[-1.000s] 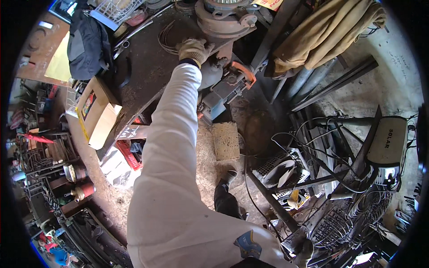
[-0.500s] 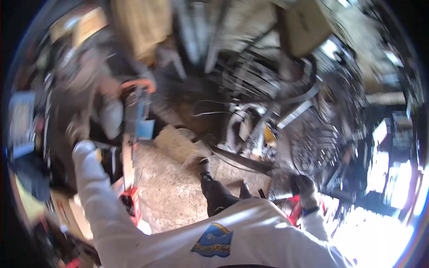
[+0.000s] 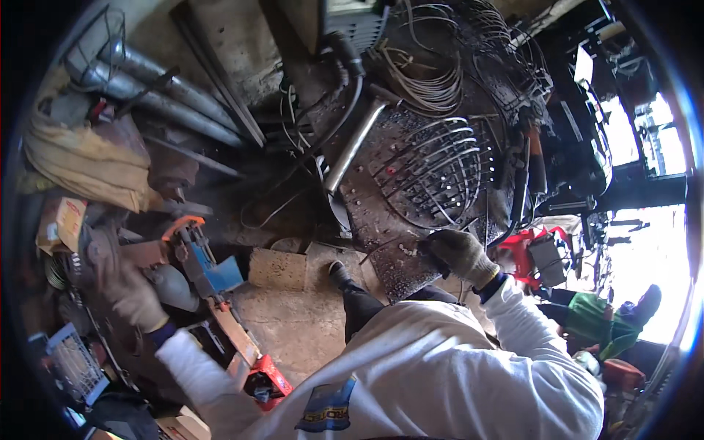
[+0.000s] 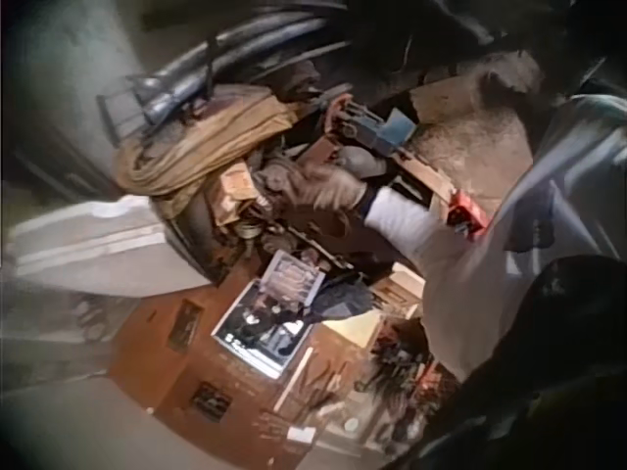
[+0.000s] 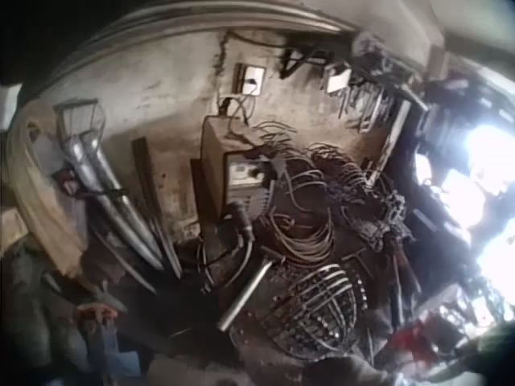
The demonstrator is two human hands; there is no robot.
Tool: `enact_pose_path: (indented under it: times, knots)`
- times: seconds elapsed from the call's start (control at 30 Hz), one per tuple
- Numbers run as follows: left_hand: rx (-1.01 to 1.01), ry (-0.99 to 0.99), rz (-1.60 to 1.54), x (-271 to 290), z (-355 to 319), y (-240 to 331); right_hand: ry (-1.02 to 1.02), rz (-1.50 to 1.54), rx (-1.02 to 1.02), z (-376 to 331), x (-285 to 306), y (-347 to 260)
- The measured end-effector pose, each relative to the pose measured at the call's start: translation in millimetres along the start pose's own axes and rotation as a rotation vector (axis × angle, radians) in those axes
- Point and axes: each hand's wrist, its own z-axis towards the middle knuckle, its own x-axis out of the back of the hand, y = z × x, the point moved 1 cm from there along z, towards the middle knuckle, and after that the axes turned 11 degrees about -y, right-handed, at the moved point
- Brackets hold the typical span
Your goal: The person positions and aligns metal rods onto a hemispherical wire frame, striking the rods with a hammer to secure them into place.
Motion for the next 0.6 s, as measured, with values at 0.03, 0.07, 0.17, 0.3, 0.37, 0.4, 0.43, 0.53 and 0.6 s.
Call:
enact_pose_path:
  times: [0.03, 0.07, 0.17, 0.3, 0.37, 0.4, 0.43, 0.53, 0.6]
  knots:
    - [-0.078, -0.138, -0.362, 43, 22, 86, -0.019, -0.025, -0.003, 1, 0, -6]
    - [-0.109, -0.284, -0.743, 78, 43, 177, -0.03, -0.072, -0.075, 2, 0, -7]
    - [-0.859, -0.121, -1.046, 119, 87, 368, -0.065, -0.047, -0.054, -4, 8, -5]
    - [-1.159, -0.511, -0.902, 113, 132, 536, -0.018, -0.279, 0.197, -1, 12, 3]
    - [-1.209, -0.518, -0.502, 79, 139, 600, -0.005, -0.352, 0.291, -1, 14, 10]
    - [-1.275, -0.65, -0.278, 79, 138, 620, -0.028, -0.322, 0.313, -5, 15, 9]
    - [-1.324, -0.777, -0.045, 78, 133, 633, -0.053, -0.291, 0.337, -7, 17, 10]
    - [-1.243, -0.879, 0.103, 68, 124, 659, -0.09, -0.274, 0.342, -6, 24, 23]
    - [-1.256, -0.874, 0.014, 46, 133, 653, -0.125, -0.286, 0.437, -3, 23, 29]
